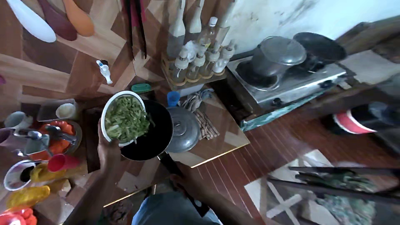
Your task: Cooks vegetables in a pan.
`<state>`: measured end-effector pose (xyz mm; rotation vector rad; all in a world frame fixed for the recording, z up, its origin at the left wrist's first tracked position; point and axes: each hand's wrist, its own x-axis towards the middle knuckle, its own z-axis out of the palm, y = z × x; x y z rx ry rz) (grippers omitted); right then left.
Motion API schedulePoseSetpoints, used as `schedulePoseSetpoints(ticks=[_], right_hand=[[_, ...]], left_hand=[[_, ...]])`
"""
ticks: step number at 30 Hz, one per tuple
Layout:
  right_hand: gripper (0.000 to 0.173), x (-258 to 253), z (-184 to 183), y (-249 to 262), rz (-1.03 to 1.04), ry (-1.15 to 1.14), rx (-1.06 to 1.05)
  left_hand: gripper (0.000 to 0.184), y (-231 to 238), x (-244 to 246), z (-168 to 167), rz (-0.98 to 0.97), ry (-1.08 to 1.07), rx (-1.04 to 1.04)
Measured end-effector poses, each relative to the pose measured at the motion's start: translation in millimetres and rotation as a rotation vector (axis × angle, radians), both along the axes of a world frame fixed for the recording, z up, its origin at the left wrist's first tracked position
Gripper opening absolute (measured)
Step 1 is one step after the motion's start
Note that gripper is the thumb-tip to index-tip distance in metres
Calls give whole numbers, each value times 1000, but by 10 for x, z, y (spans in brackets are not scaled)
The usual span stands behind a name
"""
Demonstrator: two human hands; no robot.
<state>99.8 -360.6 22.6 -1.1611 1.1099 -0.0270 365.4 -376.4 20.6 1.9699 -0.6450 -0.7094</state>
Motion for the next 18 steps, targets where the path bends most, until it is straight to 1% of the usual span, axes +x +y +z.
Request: schedulePoseSetpoints(ticks=[2,6,9,12,15,18], right_hand=[[35,199,-19,39,-45,-30,15],[32,475,-87,120,-150,-108,52],[30,570,-187,142,-215,-156,79],[31,589,-291,143,-248,-199,67],[28,628,-309,131,-284,-229,54],[30,663,-322,96,-290,-254,35]], left_hand=[[79,-48,160,-100,-69,-161,-39],[61,-68,362,-412,-269,-472,-191],[57,-116,461,-647,-367,-646,-341],[53,-236,585,-743,-401,-739,-515],[48,-358,676,-648,-420,-787,-664],[45,-475,751,-558,-403,-773,-766]])
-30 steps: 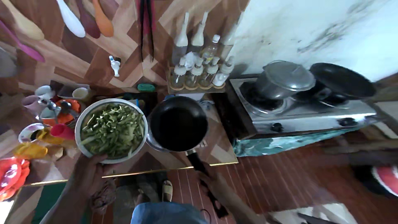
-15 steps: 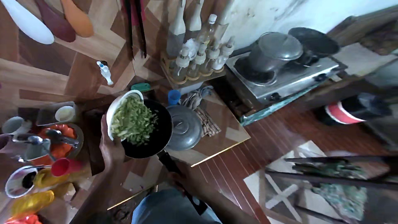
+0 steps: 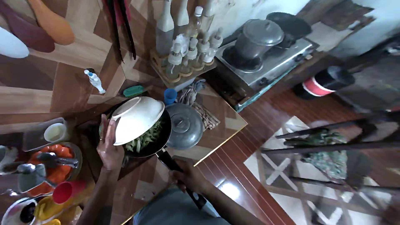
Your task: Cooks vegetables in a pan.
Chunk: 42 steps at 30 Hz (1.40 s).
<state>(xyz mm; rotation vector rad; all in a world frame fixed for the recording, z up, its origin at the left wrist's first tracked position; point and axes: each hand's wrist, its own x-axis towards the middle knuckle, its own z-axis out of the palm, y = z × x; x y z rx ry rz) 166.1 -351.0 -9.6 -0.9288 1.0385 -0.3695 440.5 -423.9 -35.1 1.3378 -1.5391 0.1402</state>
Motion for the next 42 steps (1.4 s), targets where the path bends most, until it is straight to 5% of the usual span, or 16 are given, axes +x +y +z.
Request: schedulePoseSetpoints(ticks=[7,17,24,27,29,33,36,39,42], right_hand=[[28,26,42,-137,-9,12,-39],[27,52,49,-167,-2,-9,-21],[27,20,64,-135,41,10,-31],[28,-14,32,-97,42,-1,-38],[28,-46,9,-69,50,11,-35],[31,-151,-76,0,32,1,-46],[33,-272,-171,80,2,8,-59],[41,-427,-208,154,-2,93,-82],[43,-595,-233,220,-11,176,-92]], left_hand=[[45,-123,99,198,15,129,-163],[52,-126,18,430,164,729,90],[49,27,144,411,67,282,-67],[49,65,134,431,64,266,-35],[54,92,99,442,81,446,67],[52,92,38,714,191,1169,224],[38,375,217,804,171,1522,377],[22,929,357,624,370,1546,532],[29,1675,415,252,534,1426,724]])
